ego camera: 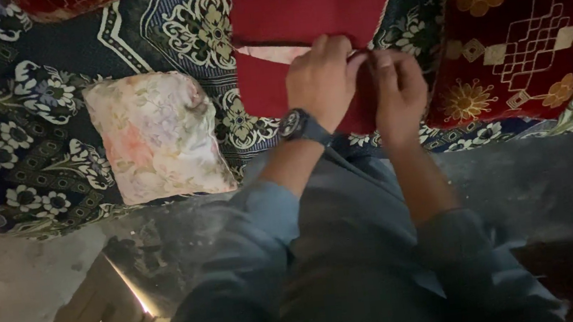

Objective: The person fluffs a floral pillow and then inserts it into a red velvet cushion cover. They adjust the cover to fit the pillow and smooth the surface, then place the finished cushion among others on the bed.

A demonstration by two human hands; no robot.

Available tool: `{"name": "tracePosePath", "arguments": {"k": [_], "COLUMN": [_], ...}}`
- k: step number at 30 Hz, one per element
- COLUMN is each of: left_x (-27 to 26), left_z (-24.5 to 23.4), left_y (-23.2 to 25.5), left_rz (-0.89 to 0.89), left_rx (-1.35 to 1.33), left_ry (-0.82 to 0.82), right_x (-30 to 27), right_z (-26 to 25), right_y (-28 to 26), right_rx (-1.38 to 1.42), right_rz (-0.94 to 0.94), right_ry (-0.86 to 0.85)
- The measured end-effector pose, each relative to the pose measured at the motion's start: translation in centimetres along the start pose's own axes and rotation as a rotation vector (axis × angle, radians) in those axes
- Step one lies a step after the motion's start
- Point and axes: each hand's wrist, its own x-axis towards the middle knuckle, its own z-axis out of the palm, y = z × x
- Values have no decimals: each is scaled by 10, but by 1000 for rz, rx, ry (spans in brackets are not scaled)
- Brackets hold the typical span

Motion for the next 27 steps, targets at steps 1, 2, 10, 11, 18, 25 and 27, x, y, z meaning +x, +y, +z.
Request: {"name": "tracePosePath", "arguments": {"k": [1, 2, 10, 11, 18, 25, 27], "left_x": [0, -1, -27, -31, -32, -27, -27], "left_z": [2, 4, 15, 15, 2, 18, 22], "left_y": [1, 3, -5, -9, -24, -14, -10], "left_rz": [1, -30, 200, 220, 285, 188, 106], "left_rx": [2, -11, 268, 286, 205, 119, 96], "left_ry": [-2, -17, -76, -72, -72, -38, 21], "right_x": [3, 7, 38, 37, 29, 23, 23], "right_z": [-1, -2, -21, -23, -16, -14, -12], "right_y": [1, 2, 41, 40, 25, 27, 26], "right_rx": [3, -82, -304, -309, -456, -505, -480], "right_rz": [1, -28, 63, 68, 40, -146, -122], "right_ry": [1, -9, 7, 5, 40, 98, 100]}}
